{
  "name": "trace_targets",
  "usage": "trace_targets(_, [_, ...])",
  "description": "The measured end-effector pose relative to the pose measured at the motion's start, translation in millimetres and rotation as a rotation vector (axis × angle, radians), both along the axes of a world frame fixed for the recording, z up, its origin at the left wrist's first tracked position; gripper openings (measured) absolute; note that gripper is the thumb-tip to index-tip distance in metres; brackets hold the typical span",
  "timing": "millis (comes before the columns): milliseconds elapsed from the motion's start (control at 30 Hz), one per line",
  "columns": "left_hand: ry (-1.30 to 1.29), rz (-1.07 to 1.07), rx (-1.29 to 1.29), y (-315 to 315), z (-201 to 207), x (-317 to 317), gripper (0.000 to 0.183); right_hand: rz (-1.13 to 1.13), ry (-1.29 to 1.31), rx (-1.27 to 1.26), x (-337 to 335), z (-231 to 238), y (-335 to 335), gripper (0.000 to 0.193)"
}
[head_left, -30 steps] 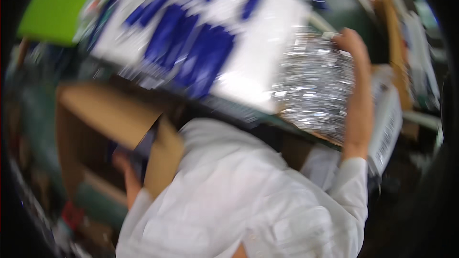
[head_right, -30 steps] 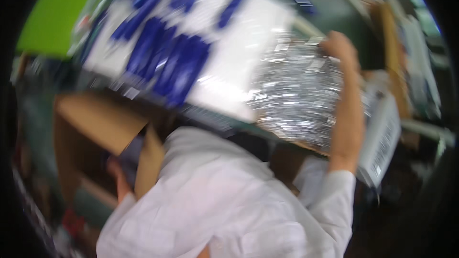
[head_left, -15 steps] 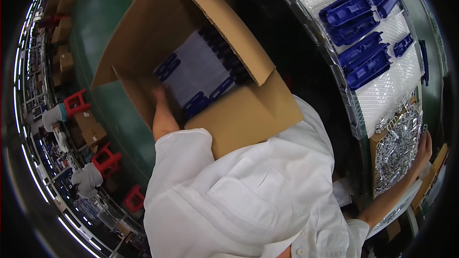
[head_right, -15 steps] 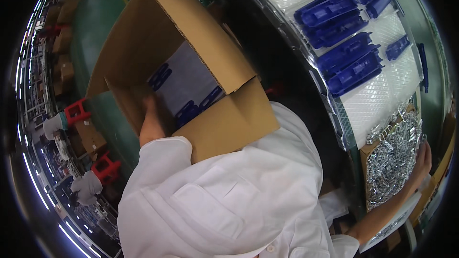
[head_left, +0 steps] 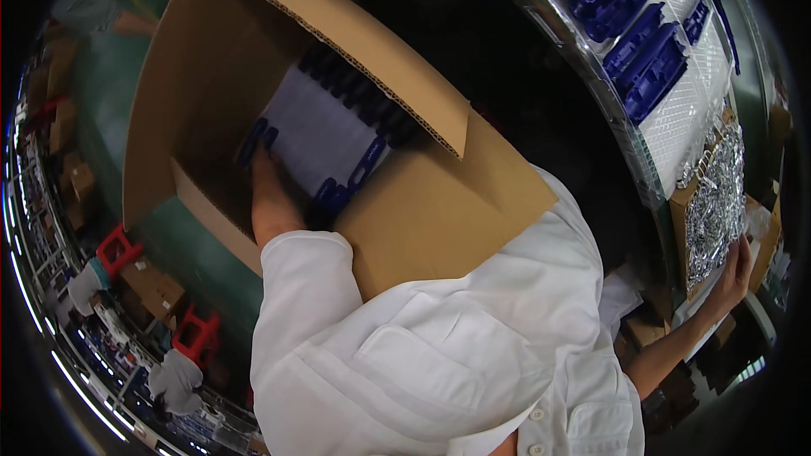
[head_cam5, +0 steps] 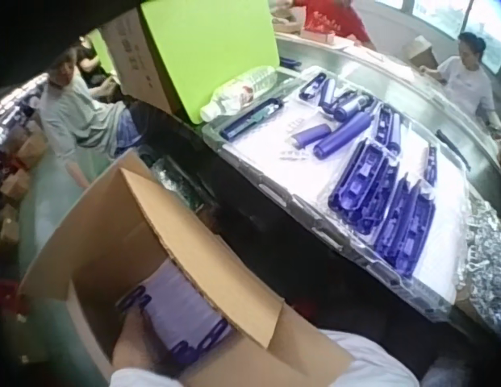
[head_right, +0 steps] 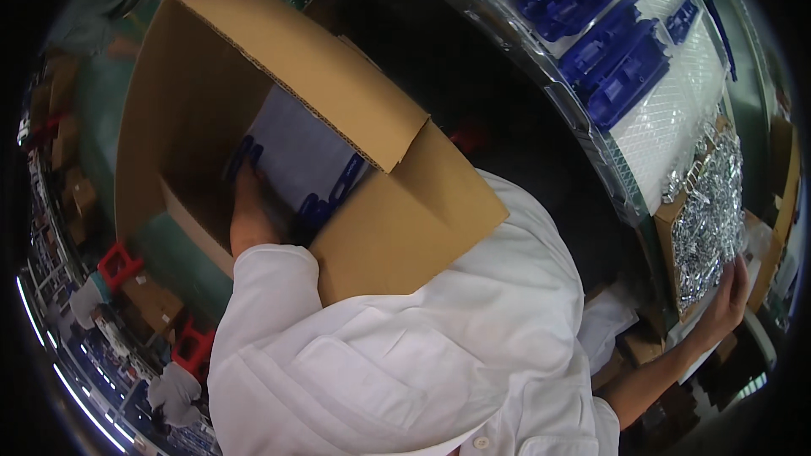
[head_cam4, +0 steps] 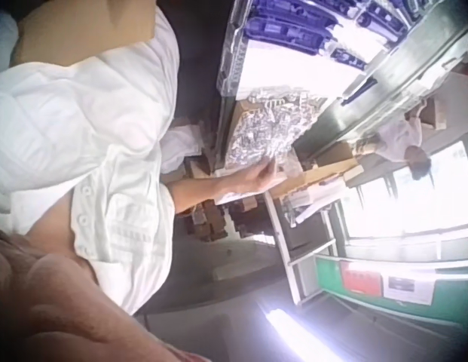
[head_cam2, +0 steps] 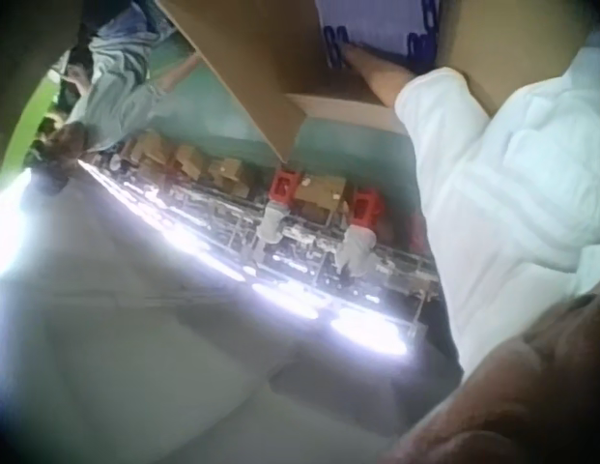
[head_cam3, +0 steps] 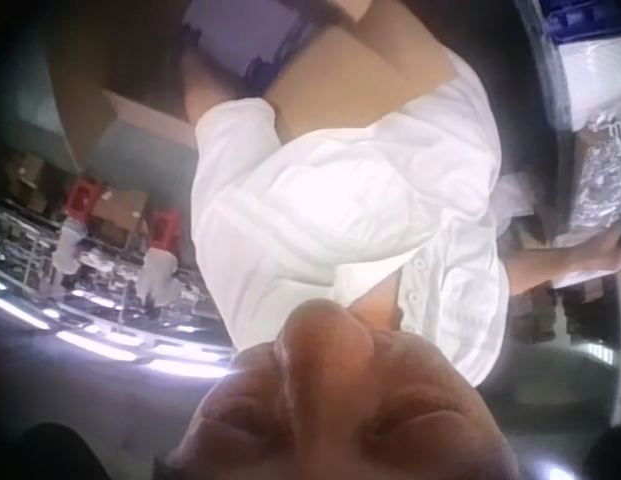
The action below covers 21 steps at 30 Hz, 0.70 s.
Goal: The person repeatedly picks up a blue plastic tool handle and a small metal clip, inserts the clip into the handle, and places the assembled unit into a cardboard box. The process is repeated continuously throughout the clip.
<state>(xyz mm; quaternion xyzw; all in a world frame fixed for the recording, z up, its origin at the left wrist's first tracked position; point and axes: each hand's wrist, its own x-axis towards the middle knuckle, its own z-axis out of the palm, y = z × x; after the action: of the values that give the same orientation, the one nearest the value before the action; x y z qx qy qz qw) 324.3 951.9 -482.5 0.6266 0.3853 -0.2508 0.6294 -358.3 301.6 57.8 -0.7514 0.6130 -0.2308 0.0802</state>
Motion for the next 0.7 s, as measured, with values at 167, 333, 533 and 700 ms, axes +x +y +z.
trace_targets(167, [-0.083,0.026,-0.004,14.4,18.3,-26.3,0.04,0.102,-0.252,0.004,32.0,-1.2,15.0,0.031])
trace_targets(333, [-0.063,0.233,-0.127,-12.2,48.7,-40.5,0.045,-0.014,-0.344,0.043,40.8,-1.8,27.6,0.033])
trace_targets(533, [-0.105,0.435,-0.036,-69.3,97.6,-114.8,0.038,-0.05,-0.676,0.052,27.3,-20.5,37.7,0.019])
trace_targets(700, [0.076,0.449,-0.078,-99.6,146.1,-126.8,0.023,-0.005,-0.814,0.077,6.4,-48.9,33.3,0.019])
